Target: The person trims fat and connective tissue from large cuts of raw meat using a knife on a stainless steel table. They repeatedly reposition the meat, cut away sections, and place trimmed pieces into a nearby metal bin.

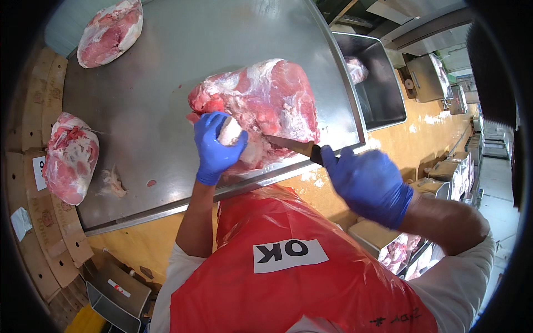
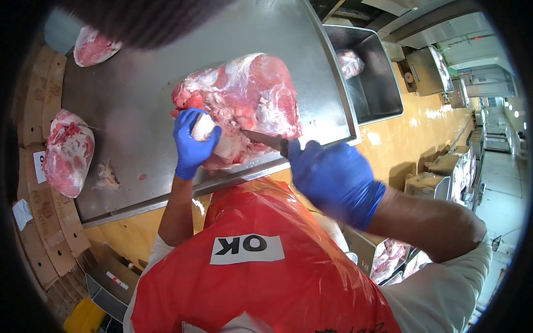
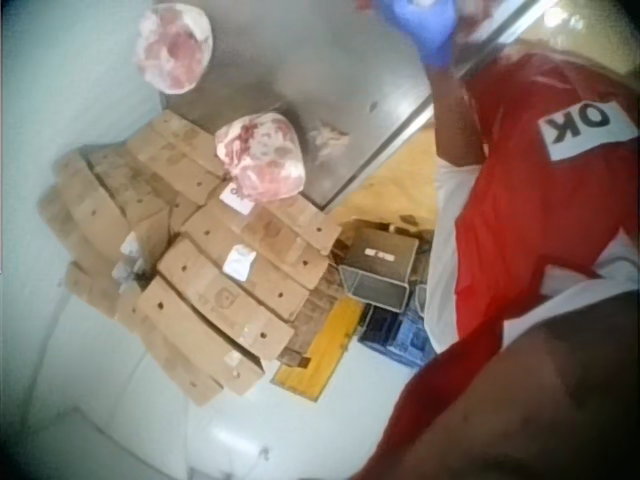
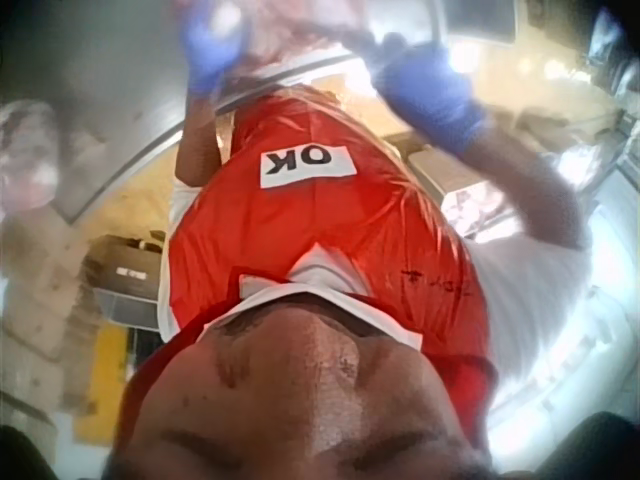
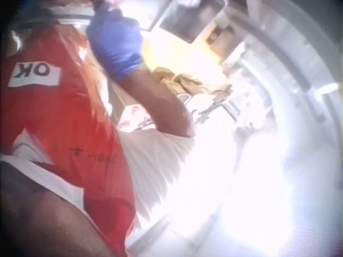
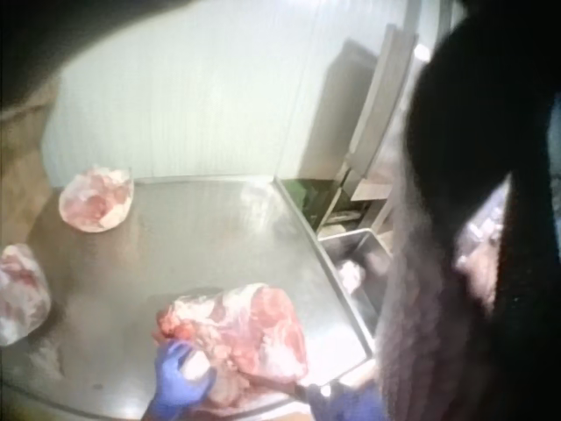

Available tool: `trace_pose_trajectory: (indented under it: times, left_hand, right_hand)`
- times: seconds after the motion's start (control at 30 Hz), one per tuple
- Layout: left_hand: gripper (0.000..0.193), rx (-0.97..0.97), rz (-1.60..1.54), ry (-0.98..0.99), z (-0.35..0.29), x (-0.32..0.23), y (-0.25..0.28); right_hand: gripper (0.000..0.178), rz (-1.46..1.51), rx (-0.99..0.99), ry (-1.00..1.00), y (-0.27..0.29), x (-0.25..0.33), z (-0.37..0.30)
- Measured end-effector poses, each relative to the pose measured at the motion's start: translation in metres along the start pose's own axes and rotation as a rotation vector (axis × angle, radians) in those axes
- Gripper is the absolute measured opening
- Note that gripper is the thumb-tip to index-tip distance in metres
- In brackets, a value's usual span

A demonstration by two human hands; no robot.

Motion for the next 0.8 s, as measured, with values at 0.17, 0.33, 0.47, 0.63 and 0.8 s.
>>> trace_pose_trajectory:
  times: [0.17, 0.33, 0.47, 0.63, 0.8]
  left_hand:
    - [0.031, 0.019, -0.058, 0.050, 0.004, 0.015, 0.008]
    - [0.034, 0.109, -0.081, 0.087, 0.012, 0.029, 0.011]
    - [0.037, 0.049, -0.120, 0.158, 0.009, 0.043, 0.007]
    - [0.033, -0.074, 0.007, 0.109, -0.002, 0.033, 0.002]
    - [0.024, -0.111, 0.135, 0.005, -0.009, -0.005, -0.013]
  right_hand:
    - [0.044, 0.095, -0.148, 0.176, -0.034, -0.056, 0.013]
    - [0.043, 0.249, -0.266, 0.219, -0.089, -0.086, 0.021]
    - [0.051, 0.447, -0.318, 0.182, -0.155, -0.085, 0.017]
    - [0.060, 0.642, -0.213, -0.204, -0.199, -0.052, -0.036]
    - [0.054, 0.829, -0.170, -0.559, -0.177, -0.026, -0.106]
Point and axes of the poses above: each hand's wrist, its own z-axis towards the middle knuckle, its own y-axis out of the back of the hand, x = y × z, the point moved 7 cm from there along z, towards the middle knuckle, and after that the axes turned 9 degrees about -y, right-handed, at the moved point
